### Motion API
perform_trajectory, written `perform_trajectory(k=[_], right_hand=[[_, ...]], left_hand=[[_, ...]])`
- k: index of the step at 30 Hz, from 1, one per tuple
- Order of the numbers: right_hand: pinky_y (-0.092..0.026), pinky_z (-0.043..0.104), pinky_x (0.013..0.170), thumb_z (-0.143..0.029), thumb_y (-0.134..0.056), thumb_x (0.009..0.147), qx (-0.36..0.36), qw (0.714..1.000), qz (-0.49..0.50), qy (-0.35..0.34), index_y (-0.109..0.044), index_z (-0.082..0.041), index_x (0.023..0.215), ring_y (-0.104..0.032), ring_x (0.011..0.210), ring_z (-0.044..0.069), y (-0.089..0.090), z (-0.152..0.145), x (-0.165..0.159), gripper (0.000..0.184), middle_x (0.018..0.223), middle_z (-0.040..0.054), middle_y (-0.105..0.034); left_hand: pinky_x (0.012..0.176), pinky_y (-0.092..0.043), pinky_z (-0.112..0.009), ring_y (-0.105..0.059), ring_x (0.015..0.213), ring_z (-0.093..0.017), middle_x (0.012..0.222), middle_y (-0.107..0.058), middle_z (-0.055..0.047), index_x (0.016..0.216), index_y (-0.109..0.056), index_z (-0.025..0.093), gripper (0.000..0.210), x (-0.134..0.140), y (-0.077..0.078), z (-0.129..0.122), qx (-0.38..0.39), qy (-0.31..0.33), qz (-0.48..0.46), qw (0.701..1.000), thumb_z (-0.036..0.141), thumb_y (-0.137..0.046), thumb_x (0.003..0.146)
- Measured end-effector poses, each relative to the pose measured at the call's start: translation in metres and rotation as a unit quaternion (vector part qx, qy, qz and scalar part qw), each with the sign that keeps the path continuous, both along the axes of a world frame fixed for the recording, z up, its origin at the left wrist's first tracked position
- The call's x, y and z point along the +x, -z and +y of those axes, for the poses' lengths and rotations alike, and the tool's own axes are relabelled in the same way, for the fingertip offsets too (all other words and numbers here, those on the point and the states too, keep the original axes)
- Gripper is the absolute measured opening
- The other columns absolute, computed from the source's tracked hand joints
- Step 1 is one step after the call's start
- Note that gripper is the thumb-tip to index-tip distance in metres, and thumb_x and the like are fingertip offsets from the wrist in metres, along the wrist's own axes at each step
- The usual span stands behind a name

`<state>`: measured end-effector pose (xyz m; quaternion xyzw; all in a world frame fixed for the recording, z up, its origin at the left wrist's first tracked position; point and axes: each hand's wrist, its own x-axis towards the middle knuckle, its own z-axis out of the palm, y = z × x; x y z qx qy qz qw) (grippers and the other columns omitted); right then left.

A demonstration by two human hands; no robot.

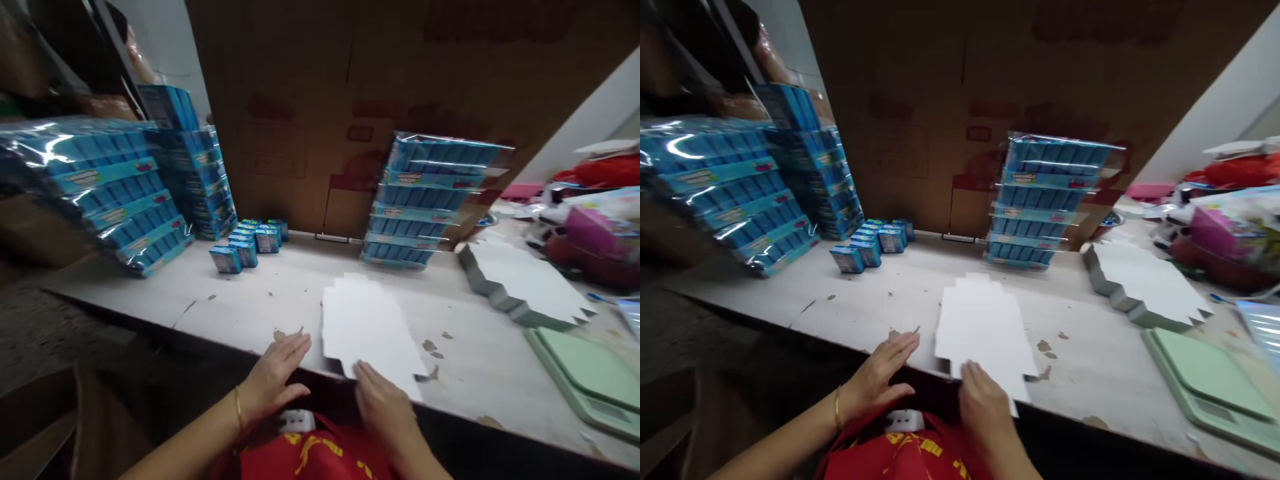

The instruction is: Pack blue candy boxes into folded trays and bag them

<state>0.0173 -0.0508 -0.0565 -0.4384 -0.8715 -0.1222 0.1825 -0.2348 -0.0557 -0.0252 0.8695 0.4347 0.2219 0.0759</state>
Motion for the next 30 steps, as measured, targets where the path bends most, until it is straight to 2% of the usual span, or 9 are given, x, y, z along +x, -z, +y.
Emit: perform_trajectory(k=[3,5,8,11,15,19,22,26,30], right_hand=[[-0.048,0.027,0.076,-0.009,-0.039,0.079,-0.174,0.985,0.016,-0.013,-0.059,-0.013,0.097,-0.059,0.088,0.018,-0.03,0.003,-0.088,0.027,0.098,0.0105,-0.063],[-0.048,0.029,0.077,-0.02,-0.042,0.081,-0.252,0.965,0.026,-0.063,-0.055,-0.014,0.105,-0.057,0.092,0.019,-0.034,0.008,-0.109,0.028,0.104,0.0103,-0.061],[-0.034,0.039,0.095,-0.042,-0.054,0.075,-0.278,0.946,0.041,-0.162,-0.039,-0.018,0.126,-0.038,0.118,0.024,-0.023,0.017,-0.085,0.058,0.126,0.0094,-0.046],[-0.022,0.048,0.1,-0.041,-0.063,0.066,-0.262,0.952,0.018,-0.161,-0.027,-0.02,0.133,-0.018,0.128,0.028,-0.008,0.03,-0.036,0.079,0.137,0.0095,-0.03],[-0.028,0.043,0.098,-0.019,-0.057,0.071,-0.244,0.958,0.024,-0.147,-0.039,-0.02,0.127,-0.028,0.123,0.025,0.005,0.041,-0.007,0.059,0.133,0.0076,-0.038],[-0.036,0.038,0.091,-0.016,-0.048,0.078,-0.242,0.946,0.12,-0.177,-0.054,-0.023,0.111,-0.045,0.11,0.019,0.011,0.045,-0.008,0.034,0.118,0.0038,-0.054],[-0.039,0.036,0.085,-0.013,-0.043,0.081,-0.224,0.941,0.185,-0.176,-0.06,-0.024,0.1,-0.051,0.099,0.017,0.01,0.049,-0.009,0.028,0.107,0.0027,-0.06],[-0.038,0.031,0.075,-0.016,-0.044,0.084,-0.199,0.957,0.158,-0.14,-0.063,-0.021,0.084,-0.052,0.083,0.015,-0.009,0.059,-0.023,0.02,0.087,0.0022,-0.064],[-0.034,0.03,0.067,-0.022,-0.047,0.084,-0.167,0.977,-0.025,-0.131,-0.063,-0.018,0.071,-0.05,0.076,0.017,-0.032,0.072,-0.053,0.021,0.074,0.0042,-0.062]], left_hand=[[0.098,-0.031,-0.048,-0.035,0.121,-0.025,0.127,-0.046,-0.013,0.125,-0.04,0.017,0.049,-0.016,0.023,0.004,0.016,-0.042,0.028,0.999,0.032,-0.05,0.079],[0.096,-0.033,-0.046,-0.043,0.116,-0.022,0.12,-0.054,-0.009,0.115,-0.05,0.02,0.034,-0.025,0.04,0.006,0.003,-0.066,0.021,0.998,0.021,-0.044,0.083],[0.096,-0.034,-0.045,-0.044,0.116,-0.018,0.118,-0.056,-0.007,0.109,-0.055,0.021,0.031,-0.034,0.058,0.008,-0.015,-0.075,-0.021,0.997,0.015,-0.039,0.083],[0.097,-0.033,-0.043,-0.044,0.116,-0.016,0.116,-0.057,-0.006,0.105,-0.057,0.022,0.03,-0.042,0.062,0.009,-0.03,-0.061,-0.072,0.995,0.013,-0.039,0.083],[0.095,-0.036,-0.041,-0.05,0.109,-0.015,0.108,-0.062,-0.005,0.095,-0.062,0.02,0.024,-0.049,0.059,0.015,-0.06,-0.055,-0.126,0.989,0.015,-0.042,0.082],[0.093,-0.039,-0.037,-0.055,0.101,-0.014,0.098,-0.065,-0.003,0.086,-0.063,0.02,0.02,-0.051,0.054,0.02,-0.088,-0.077,-0.187,0.975,0.016,-0.044,0.082],[0.086,-0.043,-0.033,-0.056,0.094,-0.013,0.094,-0.065,-0.003,0.084,-0.062,0.019,0.017,-0.047,0.045,0.021,-0.077,-0.079,-0.186,0.976,0.019,-0.046,0.082],[0.078,-0.043,-0.029,-0.052,0.089,-0.014,0.088,-0.062,-0.005,0.085,-0.061,0.018,0.02,-0.033,0.018,0.023,-0.048,-0.076,-0.05,0.995,0.016,-0.041,0.084],[0.065,-0.04,-0.029,-0.049,0.08,-0.018,0.076,-0.059,-0.005,0.072,-0.06,0.016,0.021,-0.012,-0.009,0.035,-0.05,-0.042,0.167,0.984,0.018,-0.042,0.084]])
